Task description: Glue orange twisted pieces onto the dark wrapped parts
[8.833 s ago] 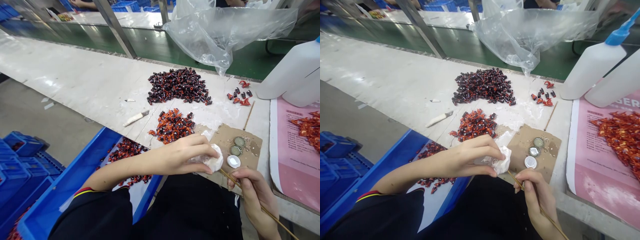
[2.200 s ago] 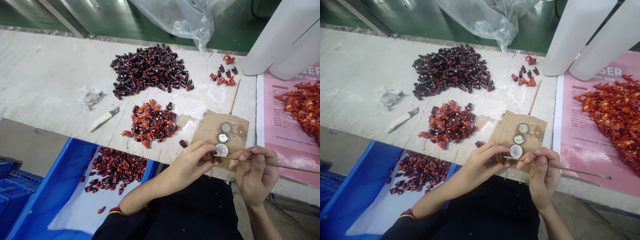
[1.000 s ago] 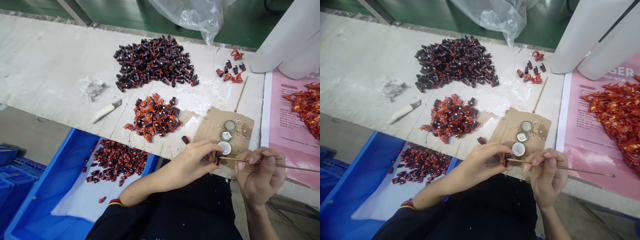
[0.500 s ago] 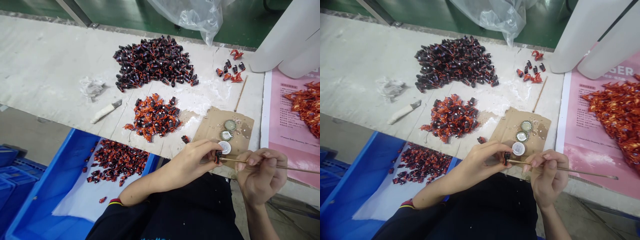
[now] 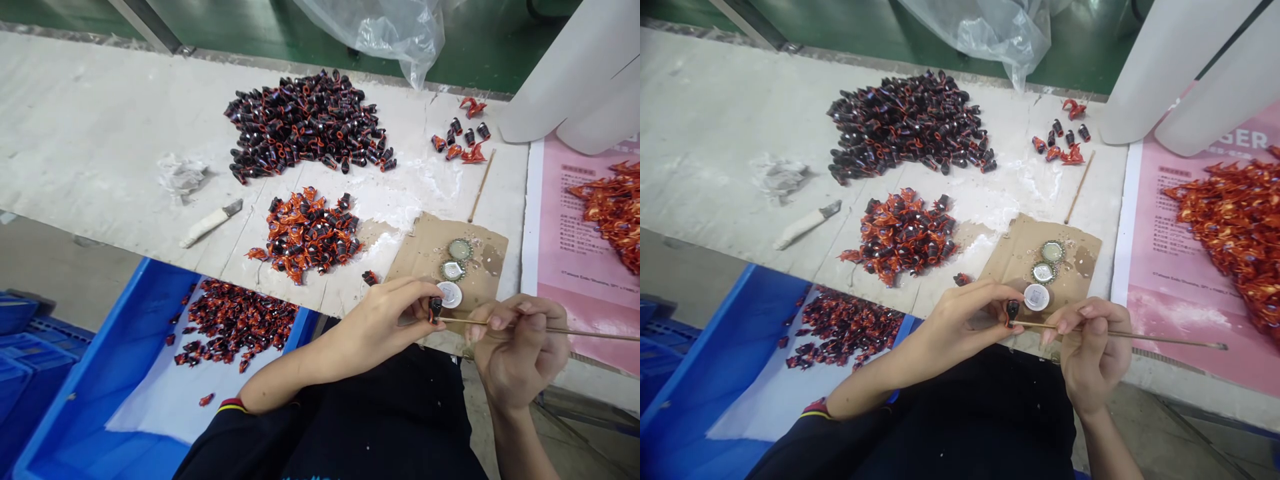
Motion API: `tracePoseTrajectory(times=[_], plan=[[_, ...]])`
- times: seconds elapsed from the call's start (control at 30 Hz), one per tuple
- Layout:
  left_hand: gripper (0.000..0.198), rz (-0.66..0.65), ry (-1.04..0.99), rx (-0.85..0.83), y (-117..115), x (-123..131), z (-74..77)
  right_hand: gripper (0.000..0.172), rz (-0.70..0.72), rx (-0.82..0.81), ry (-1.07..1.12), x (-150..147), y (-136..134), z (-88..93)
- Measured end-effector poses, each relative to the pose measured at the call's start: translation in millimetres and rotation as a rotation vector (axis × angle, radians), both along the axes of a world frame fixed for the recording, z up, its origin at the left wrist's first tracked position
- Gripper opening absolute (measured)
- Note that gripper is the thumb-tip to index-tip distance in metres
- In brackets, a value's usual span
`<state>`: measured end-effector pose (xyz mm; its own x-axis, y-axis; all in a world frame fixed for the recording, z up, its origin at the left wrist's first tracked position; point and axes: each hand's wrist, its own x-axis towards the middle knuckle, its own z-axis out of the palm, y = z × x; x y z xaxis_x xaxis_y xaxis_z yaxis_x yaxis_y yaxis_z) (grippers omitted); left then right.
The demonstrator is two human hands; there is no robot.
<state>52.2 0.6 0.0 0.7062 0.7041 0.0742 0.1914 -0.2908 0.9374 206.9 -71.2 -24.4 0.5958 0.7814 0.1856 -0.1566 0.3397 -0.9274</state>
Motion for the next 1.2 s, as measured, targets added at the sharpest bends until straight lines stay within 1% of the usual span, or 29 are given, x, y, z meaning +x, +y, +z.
tracePoseTrajectory(times=[0.33, 0.5, 0.67, 0.77, 0.97, 1.07, 1.2], plan=[[0.018, 0.007, 0.005, -0.033, 0.9, 0.4, 1.0, 0.009, 0.005, 0.016, 0.0, 0.8, 0.3, 0.7], [0.023, 0.012, -0.063, -0.099, 1.9, 1.8, 1.7, 0.007, 0.035, -0.013, 0.02, 1.6, -0.2, -0.3], [0.023, 0.019, -0.069, -0.157, 2.4, 1.1, 5.0, 0.007, 0.06, 0.002, 0.042, 4.0, -0.1, 0.5], [0.024, 0.023, -0.062, -0.155, 2.3, 0.6, 4.5, 0.007, 0.079, -0.004, 0.052, 3.8, 0.0, 1.3], [0.025, 0.024, -0.035, -0.129, 2.4, -0.2, 4.1, 0.004, 0.068, -0.007, 0.047, 2.6, 0.5, 2.2], [0.024, 0.018, -0.045, -0.11, 3.2, -0.3, 4.7, 0.006, 0.095, -0.006, 0.067, 2.7, 0.2, 1.9], [0.023, 0.012, -0.039, -0.119, 2.7, -0.6, 4.1, 0.01, 0.097, 0.002, 0.064, 3.0, -0.3, 1.5]])
